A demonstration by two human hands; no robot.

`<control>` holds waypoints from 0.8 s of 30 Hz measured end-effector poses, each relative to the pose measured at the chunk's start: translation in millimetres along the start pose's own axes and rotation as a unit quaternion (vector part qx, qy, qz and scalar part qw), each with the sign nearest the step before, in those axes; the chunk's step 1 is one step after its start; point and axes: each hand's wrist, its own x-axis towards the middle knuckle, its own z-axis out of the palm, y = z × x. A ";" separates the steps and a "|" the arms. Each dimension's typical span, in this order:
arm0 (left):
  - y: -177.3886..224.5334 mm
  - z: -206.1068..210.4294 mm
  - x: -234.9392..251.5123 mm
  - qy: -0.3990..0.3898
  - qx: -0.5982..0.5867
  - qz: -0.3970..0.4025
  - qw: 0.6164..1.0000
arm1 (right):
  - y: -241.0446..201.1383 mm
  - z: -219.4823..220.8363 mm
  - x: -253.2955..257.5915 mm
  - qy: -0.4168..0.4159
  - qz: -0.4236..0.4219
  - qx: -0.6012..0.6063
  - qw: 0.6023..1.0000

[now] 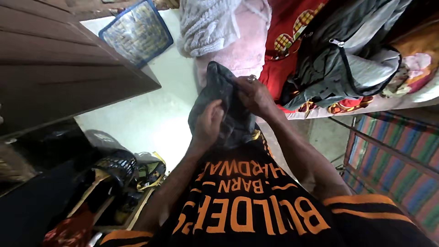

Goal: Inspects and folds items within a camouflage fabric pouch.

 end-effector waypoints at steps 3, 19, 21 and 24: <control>8.9 -33.2 32.4 0.048 0.119 0.082 0.988 | -0.7 -2.4 7.5 0.002 -0.038 -0.015 0.999; 33.5 -24.5 167.2 -0.204 0.262 0.310 0.891 | -24.5 -22.8 -24.8 0.128 -0.143 -0.187 0.963; 34.2 -17.5 174.9 -0.193 0.264 0.303 0.895 | -23.5 -21.0 -30.0 0.119 -0.143 -0.195 0.963; 40.0 -14.8 191.1 -0.188 0.279 0.278 0.900 | -24.8 -16.8 -31.5 0.116 -0.137 -0.183 0.967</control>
